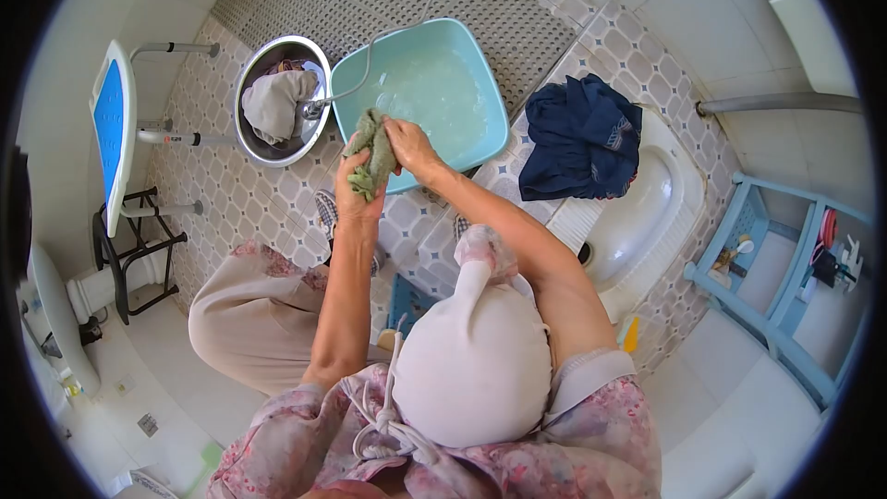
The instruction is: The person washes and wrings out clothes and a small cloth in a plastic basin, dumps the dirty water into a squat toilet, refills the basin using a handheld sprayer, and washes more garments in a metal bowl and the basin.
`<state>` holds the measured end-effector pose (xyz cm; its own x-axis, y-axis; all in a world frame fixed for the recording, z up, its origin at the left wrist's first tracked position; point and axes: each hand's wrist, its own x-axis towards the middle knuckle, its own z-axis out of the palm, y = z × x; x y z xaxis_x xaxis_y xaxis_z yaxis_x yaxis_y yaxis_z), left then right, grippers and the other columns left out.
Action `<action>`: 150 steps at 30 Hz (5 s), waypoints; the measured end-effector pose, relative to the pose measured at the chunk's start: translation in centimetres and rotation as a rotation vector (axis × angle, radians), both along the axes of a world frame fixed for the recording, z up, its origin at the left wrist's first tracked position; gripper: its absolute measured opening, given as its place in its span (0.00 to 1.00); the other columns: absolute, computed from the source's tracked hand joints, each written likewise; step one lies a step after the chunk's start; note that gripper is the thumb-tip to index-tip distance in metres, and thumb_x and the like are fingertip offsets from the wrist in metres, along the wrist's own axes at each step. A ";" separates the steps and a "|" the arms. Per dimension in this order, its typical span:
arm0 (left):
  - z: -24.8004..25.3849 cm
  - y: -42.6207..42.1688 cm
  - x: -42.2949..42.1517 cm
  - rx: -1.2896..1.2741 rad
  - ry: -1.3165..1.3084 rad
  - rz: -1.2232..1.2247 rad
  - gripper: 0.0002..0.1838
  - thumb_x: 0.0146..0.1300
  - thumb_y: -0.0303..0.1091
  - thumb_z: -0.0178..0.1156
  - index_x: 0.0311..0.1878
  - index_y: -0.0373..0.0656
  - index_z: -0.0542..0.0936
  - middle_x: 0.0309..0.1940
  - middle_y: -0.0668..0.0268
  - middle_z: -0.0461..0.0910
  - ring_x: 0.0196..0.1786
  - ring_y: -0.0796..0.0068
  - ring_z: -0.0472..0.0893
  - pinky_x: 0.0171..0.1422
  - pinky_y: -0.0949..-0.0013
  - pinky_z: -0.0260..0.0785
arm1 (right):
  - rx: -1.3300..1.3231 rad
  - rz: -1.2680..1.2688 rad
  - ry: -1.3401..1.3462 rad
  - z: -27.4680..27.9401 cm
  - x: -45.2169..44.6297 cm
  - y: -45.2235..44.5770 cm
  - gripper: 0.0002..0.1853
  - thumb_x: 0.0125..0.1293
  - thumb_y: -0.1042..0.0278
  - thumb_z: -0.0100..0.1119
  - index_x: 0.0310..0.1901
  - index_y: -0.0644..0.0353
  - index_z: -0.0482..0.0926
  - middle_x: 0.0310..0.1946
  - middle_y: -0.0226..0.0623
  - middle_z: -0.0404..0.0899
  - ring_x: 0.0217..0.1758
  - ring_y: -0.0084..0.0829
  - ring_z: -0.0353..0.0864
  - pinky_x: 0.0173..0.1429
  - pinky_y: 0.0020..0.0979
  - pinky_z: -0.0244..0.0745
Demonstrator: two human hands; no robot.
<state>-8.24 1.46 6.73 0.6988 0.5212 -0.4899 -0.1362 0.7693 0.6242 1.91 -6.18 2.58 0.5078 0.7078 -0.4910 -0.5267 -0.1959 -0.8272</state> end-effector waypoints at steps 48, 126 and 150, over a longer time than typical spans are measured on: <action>-9.0 12.8 -0.4 0.729 0.946 -0.720 0.32 0.58 0.46 0.66 0.60 0.33 0.75 0.40 0.59 0.83 0.40 0.69 0.81 0.48 0.67 0.74 | -0.956 0.031 -0.941 -5.9 11.4 -8.2 0.28 0.64 0.64 0.59 0.63 0.66 0.64 0.58 0.57 0.71 0.61 0.57 0.72 0.63 0.48 0.70; -8.0 22.1 6.7 1.934 0.983 -0.758 0.14 0.62 0.40 0.57 0.35 0.41 0.85 0.38 0.49 0.84 0.40 0.47 0.84 0.45 0.52 0.77 | -0.640 -0.233 -0.795 -8.3 9.8 -11.6 0.14 0.59 0.62 0.60 0.43 0.63 0.81 0.34 0.50 0.81 0.37 0.48 0.82 0.45 0.42 0.75; -8.9 14.1 4.4 1.411 1.087 -0.471 0.23 0.63 0.51 0.58 0.44 0.38 0.82 0.37 0.48 0.84 0.42 0.45 0.84 0.48 0.49 0.74 | -0.670 -0.256 -0.767 -7.4 9.5 -10.8 0.13 0.61 0.61 0.59 0.39 0.63 0.79 0.33 0.51 0.82 0.38 0.52 0.82 0.45 0.45 0.75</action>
<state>-3.89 15.51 -2.14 0.6025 0.7739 -0.1952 0.7654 -0.4910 0.4160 11.40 -16.94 -4.79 0.9448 0.2376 -0.2255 0.0025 -0.6936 -0.7203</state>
